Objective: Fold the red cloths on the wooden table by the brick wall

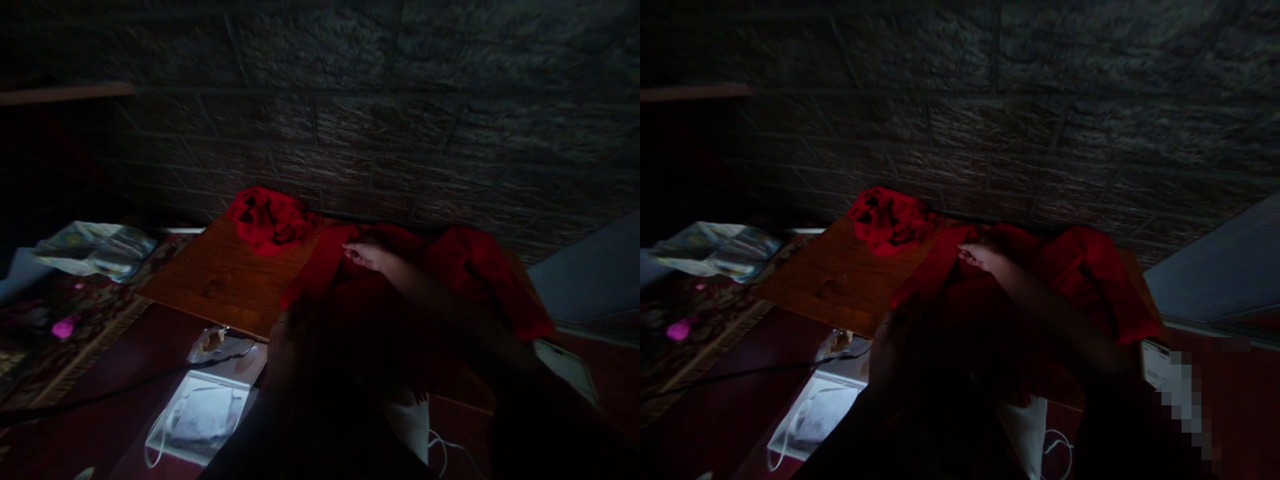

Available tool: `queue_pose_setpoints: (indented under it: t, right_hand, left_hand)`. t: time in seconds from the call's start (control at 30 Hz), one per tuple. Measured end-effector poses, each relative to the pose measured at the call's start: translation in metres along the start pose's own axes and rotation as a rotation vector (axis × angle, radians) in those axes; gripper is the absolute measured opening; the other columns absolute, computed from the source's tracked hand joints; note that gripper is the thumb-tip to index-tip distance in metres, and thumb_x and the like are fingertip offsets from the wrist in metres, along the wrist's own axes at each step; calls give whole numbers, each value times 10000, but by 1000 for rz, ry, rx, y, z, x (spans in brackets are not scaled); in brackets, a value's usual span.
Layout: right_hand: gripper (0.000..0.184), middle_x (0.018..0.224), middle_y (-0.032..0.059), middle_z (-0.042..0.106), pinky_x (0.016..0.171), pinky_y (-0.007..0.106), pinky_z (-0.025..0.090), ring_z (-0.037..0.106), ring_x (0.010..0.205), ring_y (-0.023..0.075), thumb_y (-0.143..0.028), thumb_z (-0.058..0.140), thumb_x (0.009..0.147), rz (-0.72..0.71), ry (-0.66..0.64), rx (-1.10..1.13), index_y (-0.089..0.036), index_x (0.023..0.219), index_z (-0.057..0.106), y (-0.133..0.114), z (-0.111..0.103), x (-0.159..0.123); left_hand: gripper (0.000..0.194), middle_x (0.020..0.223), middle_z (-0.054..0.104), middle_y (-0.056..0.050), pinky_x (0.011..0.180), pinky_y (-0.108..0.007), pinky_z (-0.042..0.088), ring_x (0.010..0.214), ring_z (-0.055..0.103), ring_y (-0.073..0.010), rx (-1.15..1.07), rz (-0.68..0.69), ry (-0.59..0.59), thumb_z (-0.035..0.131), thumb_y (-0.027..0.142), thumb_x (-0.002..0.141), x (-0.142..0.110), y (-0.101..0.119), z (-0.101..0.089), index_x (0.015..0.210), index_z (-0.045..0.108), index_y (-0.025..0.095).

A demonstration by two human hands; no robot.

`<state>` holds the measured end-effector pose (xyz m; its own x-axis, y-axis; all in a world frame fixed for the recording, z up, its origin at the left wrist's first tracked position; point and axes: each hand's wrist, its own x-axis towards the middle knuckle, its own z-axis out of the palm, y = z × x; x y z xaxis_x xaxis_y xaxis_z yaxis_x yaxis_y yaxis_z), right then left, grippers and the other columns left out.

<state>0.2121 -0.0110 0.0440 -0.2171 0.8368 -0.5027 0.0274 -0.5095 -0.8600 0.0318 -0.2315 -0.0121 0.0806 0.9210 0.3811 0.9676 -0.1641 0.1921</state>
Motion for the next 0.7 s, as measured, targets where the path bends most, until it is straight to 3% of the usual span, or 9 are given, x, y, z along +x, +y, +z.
queue_pose_setpoints:
  t: [0.1, 0.23, 0.33, 0.5, 0.7]
  right_hand:
    - [197, 567, -35, 590, 466, 103, 410, 523, 484, 27, -87, 708, 830, 13, 36, 29, -153, 706, 569, -5, -1, -2]
    - [219, 534, -37, 581, 407, 99, 356, 502, 453, 29, -77, 769, 767, 52, 44, 19, -147, 690, 576, -7, -2, 3]
    - [197, 531, -39, 578, 396, 93, 346, 507, 453, 31, -81, 741, 794, 61, 32, 13, -149, 703, 580, -6, -4, 8]
    - [206, 538, -40, 569, 399, 81, 334, 516, 457, 23, -56, 626, 875, 48, 1, -3, -145, 701, 561, -4, -7, 10]
    - [205, 572, -28, 582, 378, 81, 310, 520, 472, 23, -19, 619, 859, 53, -28, 13, -140, 698, 578, -1, -8, 15]
  left_hand:
    - [382, 1200, 647, -137, 798, -339, 526, 1070, 614, -269, 30, -61, -46, 486, 226, 916, -3, 6, -12, 1278, 605, 220]
    - [336, 930, 710, -131, 632, -285, 514, 806, 701, -245, 85, -326, -235, 473, 354, 938, -2, 16, -23, 1187, 588, 160]
    - [416, 829, 711, -141, 621, -302, 508, 751, 719, -273, 120, -464, -359, 433, 446, 953, 8, 24, -31, 1183, 552, 121]
    - [483, 811, 726, -155, 667, -401, 526, 778, 726, -344, 148, -456, -440, 302, 502, 983, 18, 31, -46, 1225, 537, 157]
    - [384, 896, 752, -143, 707, -367, 523, 827, 731, -309, 173, -406, -488, 321, 300, 980, 18, 36, -45, 1275, 547, 204]
